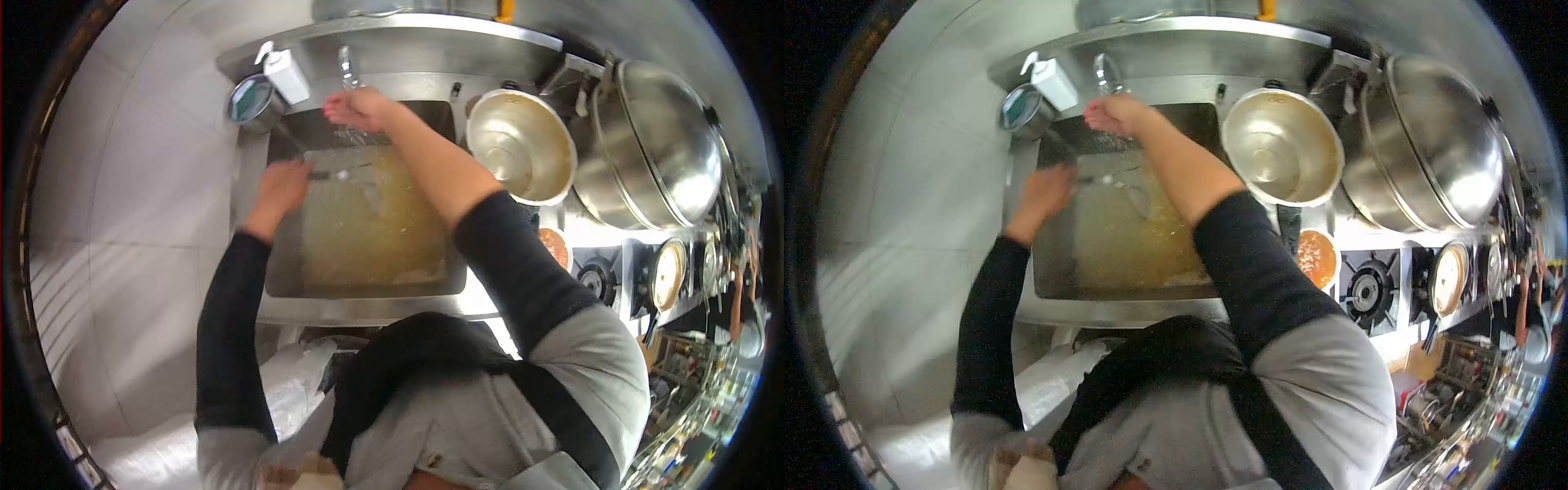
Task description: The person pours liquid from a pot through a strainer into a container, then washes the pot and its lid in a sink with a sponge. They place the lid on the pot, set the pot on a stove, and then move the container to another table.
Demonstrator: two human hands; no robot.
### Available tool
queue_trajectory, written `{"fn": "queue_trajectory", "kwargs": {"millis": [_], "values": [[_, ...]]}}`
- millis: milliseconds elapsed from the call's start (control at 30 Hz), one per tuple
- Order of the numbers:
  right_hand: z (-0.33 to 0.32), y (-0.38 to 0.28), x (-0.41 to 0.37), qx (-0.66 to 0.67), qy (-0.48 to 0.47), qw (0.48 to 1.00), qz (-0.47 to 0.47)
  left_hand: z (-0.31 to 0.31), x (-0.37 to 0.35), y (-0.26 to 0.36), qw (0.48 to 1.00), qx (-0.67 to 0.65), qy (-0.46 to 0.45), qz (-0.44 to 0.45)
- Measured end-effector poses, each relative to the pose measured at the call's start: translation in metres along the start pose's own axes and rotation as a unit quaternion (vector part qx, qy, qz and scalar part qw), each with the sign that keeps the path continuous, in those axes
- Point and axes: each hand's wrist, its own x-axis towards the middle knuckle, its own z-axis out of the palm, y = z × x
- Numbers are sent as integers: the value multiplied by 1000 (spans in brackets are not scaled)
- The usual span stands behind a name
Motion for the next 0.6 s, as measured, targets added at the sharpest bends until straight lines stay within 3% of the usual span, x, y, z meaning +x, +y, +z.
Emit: {"fn": "queue_trajectory", "kwargs": {"millis": [33,67,100,133,200,300,333,367,400,433,533,600], "values": [[11,-3,-30,13,5,999,-42,-17,31,3,1000,-12,-27,10],[17,-2,-54,27,11,996,-84,-28,61,6,995,70,-43,52],[20,1,-74,38,71,992,-99,-3,89,-7,976,60,129,167],[10,9,-89,-38,139,983,-112,-24,113,10,989,23,72,127],[-8,17,-132,-155,188,967,-73,-47,144,39,992,91,39,84],[-39,38,-156,-114,256,959,-37,-65,166,57,986,116,-27,114],[-43,41,-157,-112,258,959,-33,-64,164,49,987,87,-21,137],[-47,39,-154,-137,188,971,-61,-58,153,41,987,86,-24,136],[-48,35,-148,-162,115,976,-91,-53,137,31,995,35,-15,95],[-42,26,-143,-161,109,977,-92,-50,117,17,999,-15,-4,52],[-28,-8,-114,-228,-14,974,6,9,42,-16,988,-117,18,-97],[-31,-22,-69,-185,40,981,-45,45,-24,-10,961,-201,56,-180]]}}
